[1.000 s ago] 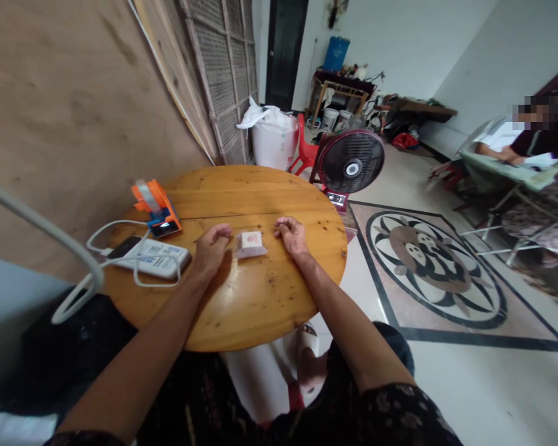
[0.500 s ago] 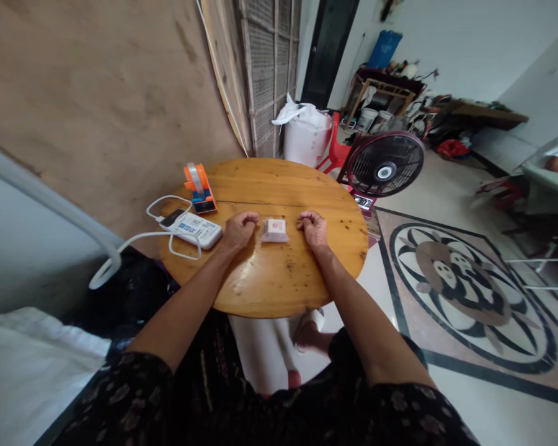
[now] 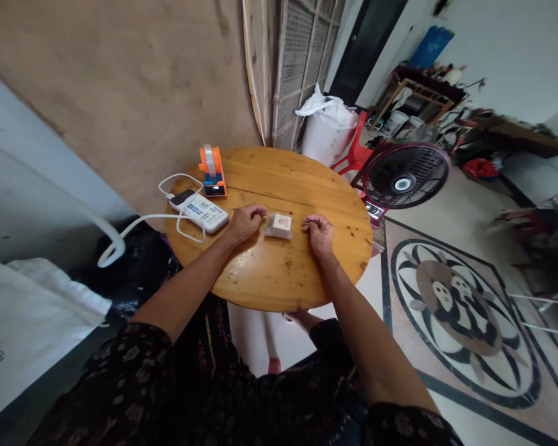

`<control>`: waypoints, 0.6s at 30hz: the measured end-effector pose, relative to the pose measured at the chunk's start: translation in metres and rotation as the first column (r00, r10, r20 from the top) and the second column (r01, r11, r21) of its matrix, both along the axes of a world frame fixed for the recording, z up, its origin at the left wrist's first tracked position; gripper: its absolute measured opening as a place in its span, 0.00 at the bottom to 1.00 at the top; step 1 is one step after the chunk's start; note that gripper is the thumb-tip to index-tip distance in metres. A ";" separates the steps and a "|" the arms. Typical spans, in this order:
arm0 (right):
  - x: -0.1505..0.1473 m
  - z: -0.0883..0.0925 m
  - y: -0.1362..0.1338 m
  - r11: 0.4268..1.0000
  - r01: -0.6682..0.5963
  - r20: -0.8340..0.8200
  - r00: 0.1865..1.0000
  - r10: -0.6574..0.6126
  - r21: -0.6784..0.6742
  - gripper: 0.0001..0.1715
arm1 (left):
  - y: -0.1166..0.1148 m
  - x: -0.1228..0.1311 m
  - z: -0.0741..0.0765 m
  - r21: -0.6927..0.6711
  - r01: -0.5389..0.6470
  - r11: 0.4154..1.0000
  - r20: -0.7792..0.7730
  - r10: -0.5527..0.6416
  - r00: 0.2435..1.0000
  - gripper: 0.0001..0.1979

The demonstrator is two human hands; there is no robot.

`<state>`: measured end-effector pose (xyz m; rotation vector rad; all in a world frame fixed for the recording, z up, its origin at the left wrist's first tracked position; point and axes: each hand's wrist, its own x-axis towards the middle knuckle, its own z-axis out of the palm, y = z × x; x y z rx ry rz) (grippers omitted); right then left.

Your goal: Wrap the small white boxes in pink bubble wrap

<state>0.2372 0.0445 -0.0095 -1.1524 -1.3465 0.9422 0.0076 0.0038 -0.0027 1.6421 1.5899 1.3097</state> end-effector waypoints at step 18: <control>-0.003 -0.003 0.007 0.997 0.069 -0.087 0.994 -0.071 -0.027 0.05 | -0.002 -0.002 0.003 -0.002 0.058 0.998 -0.025 -0.058 0.998 0.12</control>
